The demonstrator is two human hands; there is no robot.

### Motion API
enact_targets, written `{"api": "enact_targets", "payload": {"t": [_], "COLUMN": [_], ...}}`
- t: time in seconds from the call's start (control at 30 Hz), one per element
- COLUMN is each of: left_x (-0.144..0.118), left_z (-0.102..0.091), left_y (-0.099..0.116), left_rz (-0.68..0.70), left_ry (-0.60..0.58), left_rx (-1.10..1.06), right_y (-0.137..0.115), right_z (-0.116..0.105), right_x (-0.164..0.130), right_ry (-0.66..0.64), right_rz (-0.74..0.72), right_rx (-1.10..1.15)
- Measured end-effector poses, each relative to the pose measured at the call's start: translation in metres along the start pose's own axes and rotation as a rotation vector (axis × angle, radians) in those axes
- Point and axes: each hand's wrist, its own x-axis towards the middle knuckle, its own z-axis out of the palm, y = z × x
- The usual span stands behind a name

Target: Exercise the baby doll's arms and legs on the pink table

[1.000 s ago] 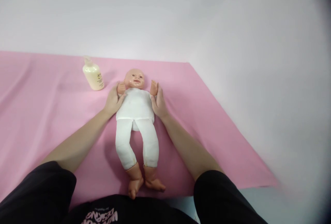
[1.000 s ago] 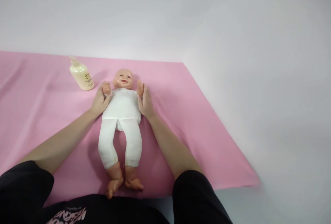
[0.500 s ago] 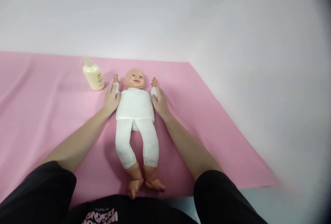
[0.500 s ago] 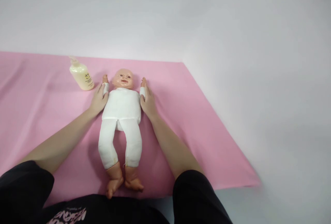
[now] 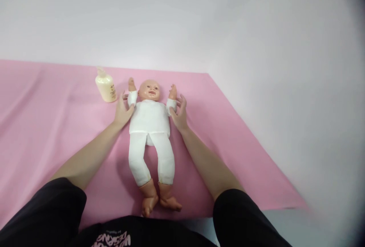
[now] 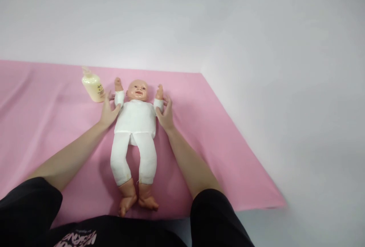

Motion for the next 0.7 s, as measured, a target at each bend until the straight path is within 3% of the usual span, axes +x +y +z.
{"api": "enact_targets", "payload": {"t": [0.07, 0.13, 0.2, 0.27, 0.37, 0.57, 0.7], "left_x": [-0.002, -0.004, -0.006, -0.006, -0.007, -0.001, 0.007], "left_z": [-0.001, -0.002, -0.004, -0.004, -0.002, 0.005, -0.002], "left_y": [0.01, 0.019, 0.025, 0.028, 0.023, 0.001, -0.014], "left_rz": [0.149, 0.279, 0.342, 0.326, 0.206, -0.07, -0.232], "left_ry": [-0.056, -0.195, -0.322, -0.35, -0.24, 0.144, 0.362], "left_rx": [0.024, 0.062, 0.096, 0.109, 0.073, -0.219, -0.308], "right_y": [-0.003, -0.006, -0.008, -0.008, -0.006, 0.008, 0.019], "right_z": [0.0, 0.0, 0.001, 0.002, 0.005, -0.001, -0.014], "right_x": [-0.003, -0.006, -0.007, -0.008, -0.007, 0.007, 0.017], "right_ry": [-0.034, -0.161, -0.274, -0.281, -0.145, 0.204, 0.384], "right_rz": [-0.135, -0.265, -0.33, -0.304, -0.17, 0.035, 0.183], "right_rx": [-0.031, -0.091, -0.146, -0.171, -0.095, 0.108, 0.138]}}
